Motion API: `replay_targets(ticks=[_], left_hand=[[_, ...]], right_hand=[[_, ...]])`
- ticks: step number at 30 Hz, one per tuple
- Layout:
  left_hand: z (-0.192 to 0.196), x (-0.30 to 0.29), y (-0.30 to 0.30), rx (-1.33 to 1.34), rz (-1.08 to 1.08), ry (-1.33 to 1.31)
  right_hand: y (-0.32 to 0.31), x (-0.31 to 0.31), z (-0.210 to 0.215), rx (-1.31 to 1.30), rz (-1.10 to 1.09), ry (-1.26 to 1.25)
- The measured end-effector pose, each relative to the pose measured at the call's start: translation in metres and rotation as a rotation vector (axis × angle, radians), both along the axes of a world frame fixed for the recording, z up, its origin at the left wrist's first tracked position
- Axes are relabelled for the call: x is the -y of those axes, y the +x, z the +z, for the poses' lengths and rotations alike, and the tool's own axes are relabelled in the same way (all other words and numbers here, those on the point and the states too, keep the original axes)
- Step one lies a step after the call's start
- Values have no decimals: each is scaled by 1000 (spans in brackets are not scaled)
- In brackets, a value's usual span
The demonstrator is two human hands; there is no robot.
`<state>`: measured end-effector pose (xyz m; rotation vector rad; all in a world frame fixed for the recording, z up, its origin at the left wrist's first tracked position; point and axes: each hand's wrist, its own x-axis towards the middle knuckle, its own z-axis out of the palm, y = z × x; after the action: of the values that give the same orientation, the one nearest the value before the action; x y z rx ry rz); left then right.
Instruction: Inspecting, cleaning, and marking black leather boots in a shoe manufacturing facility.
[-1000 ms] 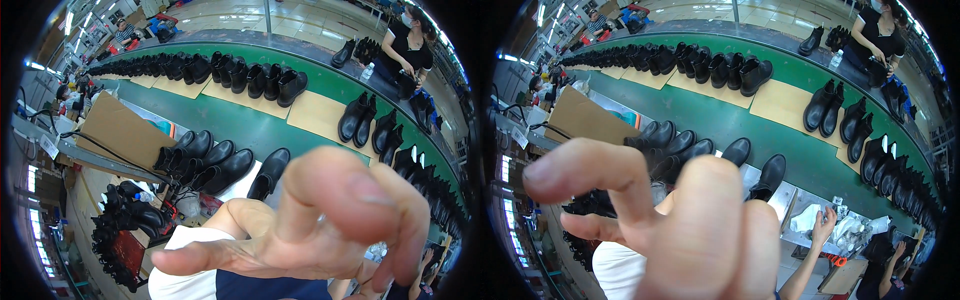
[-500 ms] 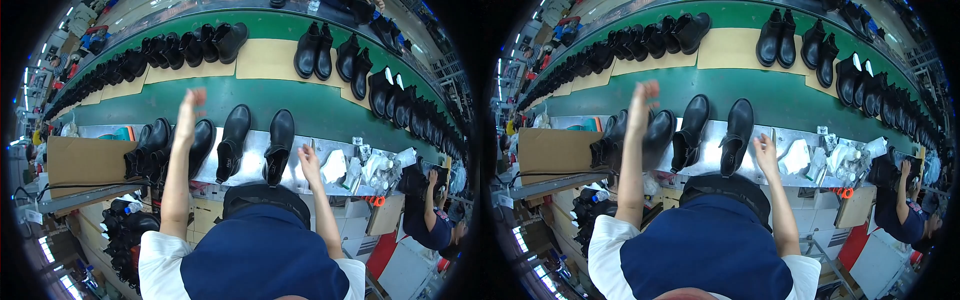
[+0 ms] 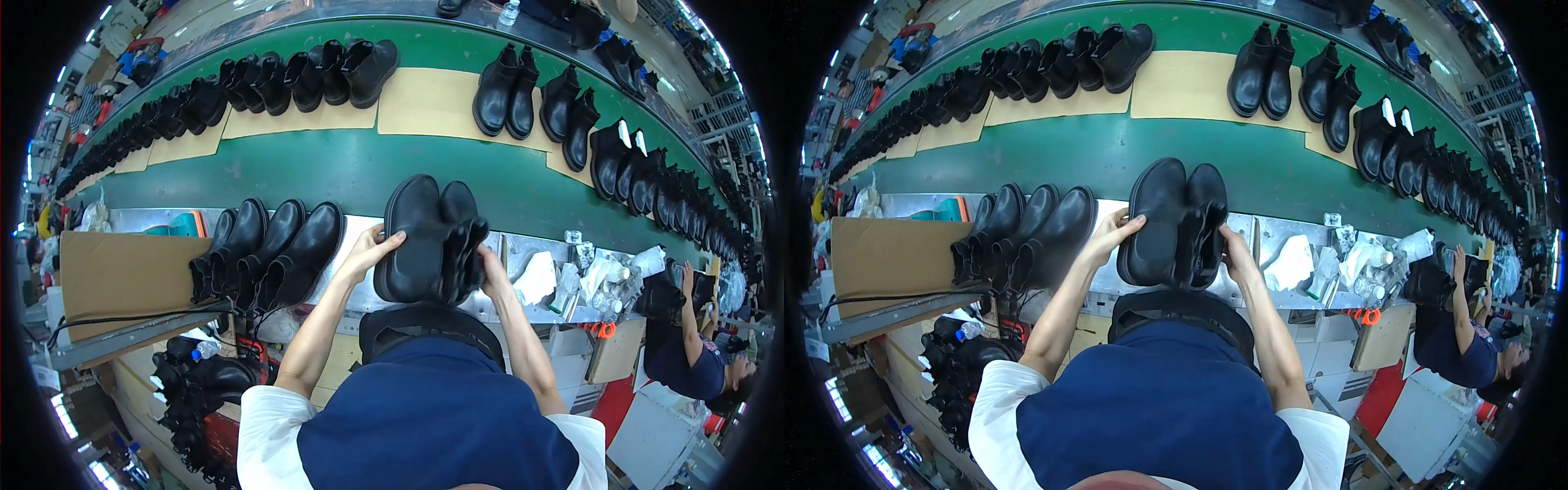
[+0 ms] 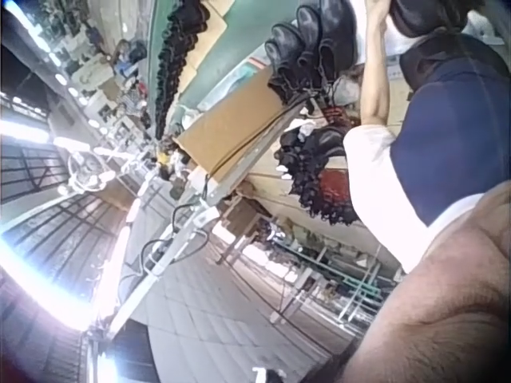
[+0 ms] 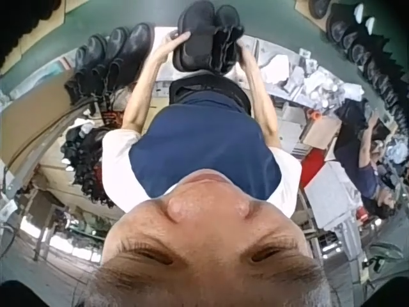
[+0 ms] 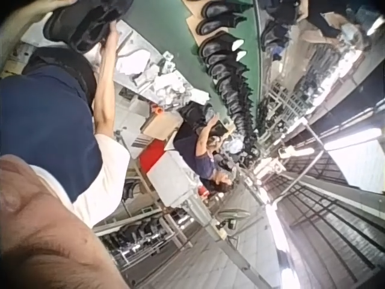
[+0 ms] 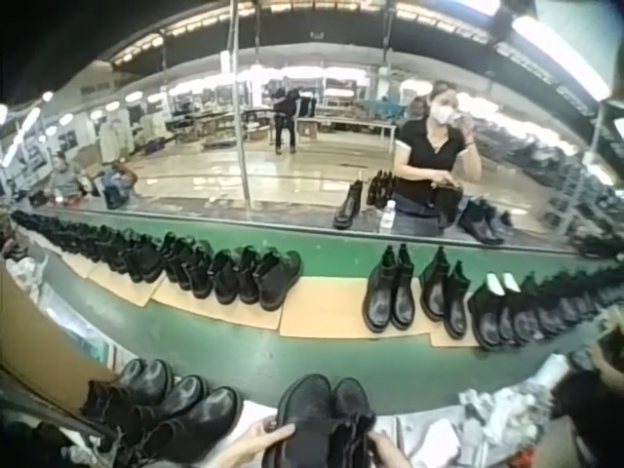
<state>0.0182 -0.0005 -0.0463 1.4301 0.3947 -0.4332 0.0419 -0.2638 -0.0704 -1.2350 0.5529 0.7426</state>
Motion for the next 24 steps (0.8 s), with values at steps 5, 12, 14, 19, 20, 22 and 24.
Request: replay_targets(ticks=[5,12,14,19,20,22,24], left_hand=[[19,13,37,-205,287,-625],[15,28,78,-371,432,-598],[21,32,80,-396,454,-601],[23,31,78,-380,435,-621],[24,32,76,-386,431,-619],[28,34,62,-366,412,-694],[3,23,38,-262,302,-646]], right_hand=[[38,-19,65,58,-195,307],[89,-14,68,-33,-287,176],[92,-11,68,-85,-309,189],[89,-12,71,-94,-314,230],[88,-11,70,-80,-301,242],[75,-3,60,-29,-232,341],[50,1,43,74,-116,455]])
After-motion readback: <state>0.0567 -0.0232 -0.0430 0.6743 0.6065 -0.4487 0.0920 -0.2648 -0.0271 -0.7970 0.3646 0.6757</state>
